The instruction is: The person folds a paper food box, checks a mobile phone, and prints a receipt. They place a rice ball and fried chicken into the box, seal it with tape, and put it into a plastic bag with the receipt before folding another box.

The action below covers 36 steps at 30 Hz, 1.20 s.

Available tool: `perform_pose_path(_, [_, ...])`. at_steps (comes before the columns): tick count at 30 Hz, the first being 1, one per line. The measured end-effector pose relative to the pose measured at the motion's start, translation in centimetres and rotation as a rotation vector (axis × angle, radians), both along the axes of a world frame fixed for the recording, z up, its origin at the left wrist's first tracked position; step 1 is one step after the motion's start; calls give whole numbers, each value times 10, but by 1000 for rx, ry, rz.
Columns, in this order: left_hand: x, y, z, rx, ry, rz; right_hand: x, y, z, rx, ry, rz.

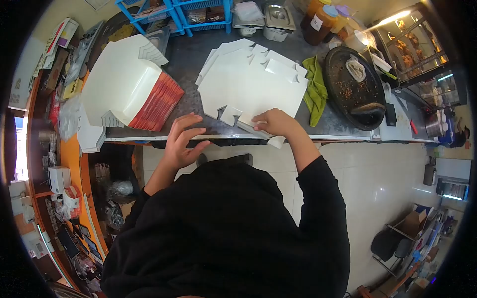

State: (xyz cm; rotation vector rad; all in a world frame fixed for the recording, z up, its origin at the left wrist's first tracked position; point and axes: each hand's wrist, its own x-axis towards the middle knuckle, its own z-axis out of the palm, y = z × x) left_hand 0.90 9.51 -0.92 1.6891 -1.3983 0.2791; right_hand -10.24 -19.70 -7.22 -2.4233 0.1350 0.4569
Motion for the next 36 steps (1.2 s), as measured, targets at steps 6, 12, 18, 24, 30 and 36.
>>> perform_pose_path(6, [-22, -34, -1, 64, 40, -55, 4, -6, -19, -26, -115, -19])
perform_pose_path(12, [-40, -55, -8, 107, 58, -23, -1, -6, 9, -41, -296, -230])
perform_pose_path(18, [-49, -92, 10, 156, -28, 120, -32, 20, 73, -145, -325, 47])
perform_pose_path(24, [-46, -89, -9, 304, 1072, 166, -53, -19, 112, 741, -516, -71])
perform_pose_path(30, [-51, -94, -18, -8, 1587, 96, -51, 9, 70, 602, -892, -461])
perform_pose_path(36, [-59, -94, 18, 230, 1072, 63, -31, 33, 100, -66, -985, -116])
